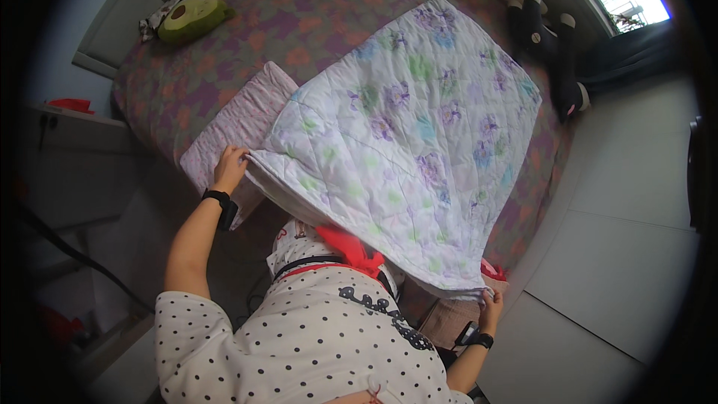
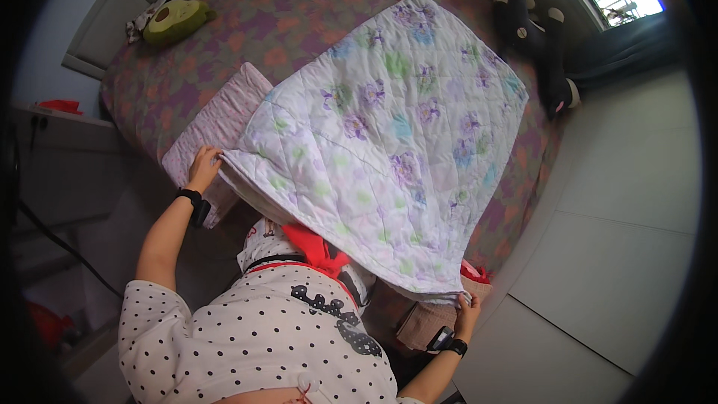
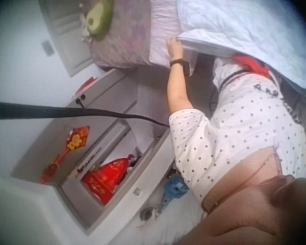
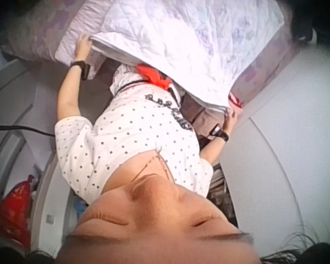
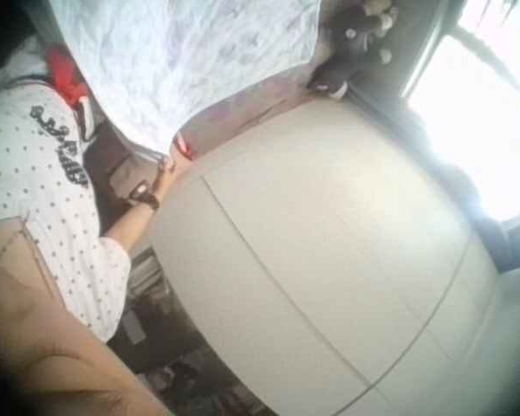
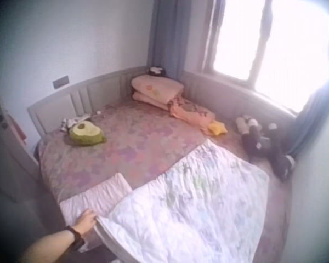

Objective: The person folds a floral blanket on a bed, smooths the fabric, and stacks it next to another folded blanket.

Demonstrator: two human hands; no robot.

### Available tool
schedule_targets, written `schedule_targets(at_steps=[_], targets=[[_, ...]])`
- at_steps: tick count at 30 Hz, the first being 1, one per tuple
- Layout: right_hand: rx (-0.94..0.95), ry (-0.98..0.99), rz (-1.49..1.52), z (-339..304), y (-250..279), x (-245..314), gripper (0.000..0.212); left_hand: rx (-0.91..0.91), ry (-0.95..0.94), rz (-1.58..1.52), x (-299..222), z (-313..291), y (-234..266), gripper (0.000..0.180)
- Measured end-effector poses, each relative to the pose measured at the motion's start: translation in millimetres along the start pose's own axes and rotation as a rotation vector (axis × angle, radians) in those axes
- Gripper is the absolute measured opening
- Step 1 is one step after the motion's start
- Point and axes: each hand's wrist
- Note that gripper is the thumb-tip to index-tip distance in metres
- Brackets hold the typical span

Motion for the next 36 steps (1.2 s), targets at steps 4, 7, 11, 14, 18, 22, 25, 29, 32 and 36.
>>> schedule_targets(at_steps=[4, 7, 11, 14, 18, 22, 25, 29, 32, 36], targets=[[-0.13, 0.0, 0.247, 4.1, 3.3, 4.3, 0.014, 0.279, 0.339, -0.41, 22.8, -14.1, -23.5, 0.035], [-0.213, -0.06, 0.127, 10.0, 6.3, 5.0, 0.01, 0.407, 0.029, -0.142, 37.6, -21.5, -33.9, 0.044], [-0.169, 0.064, 0.101, 17.2, 6.1, 19.5, 0.012, 0.42, 0.16, -0.243, 38.8, -19.1, -41.6, 0.044], [-0.321, 0.218, 0.107, 21.0, 8.4, 56.2, 0.013, 0.276, 0.406, -0.428, 14.0, 8.4, -35.2, 0.04], [-0.319, 0.406, 0.127, 25.7, 22.3, 120.0, 0.012, -0.171, 0.002, -0.406, -37.9, 74.4, 11.2, 0.032], [-0.329, 0.612, 0.097, 18.4, 47.7, 142.7, 0.011, -0.13, -0.088, -0.827, -62.0, 102.3, 89.6, 0.019], [-0.413, 0.535, 0.199, 11.3, 63.1, 138.8, 0.011, -0.272, -0.084, -0.554, -67.3, 102.3, 128.5, 0.02], [-0.331, 0.541, 0.381, 7.1, 73.1, 136.3, 0.011, -0.286, -0.131, -0.462, -74.9, 105.1, 145.5, 0.023], [-0.412, 0.516, 0.368, 4.5, 76.9, 135.3, 0.012, -0.203, -0.141, -0.43, -70.6, 101.9, 147.7, 0.024], [-0.422, 0.368, 0.325, 8.3, 73.5, 123.2, 0.011, 0.052, 0.008, -0.522, -53.0, 85.4, 141.4, 0.024]])
Point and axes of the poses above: each hand's wrist, its own z-axis towards the middle knuckle, its own y-axis out of the back of the hand, x = y × z, and after that the axes turned 2 degrees about -x, right-handed
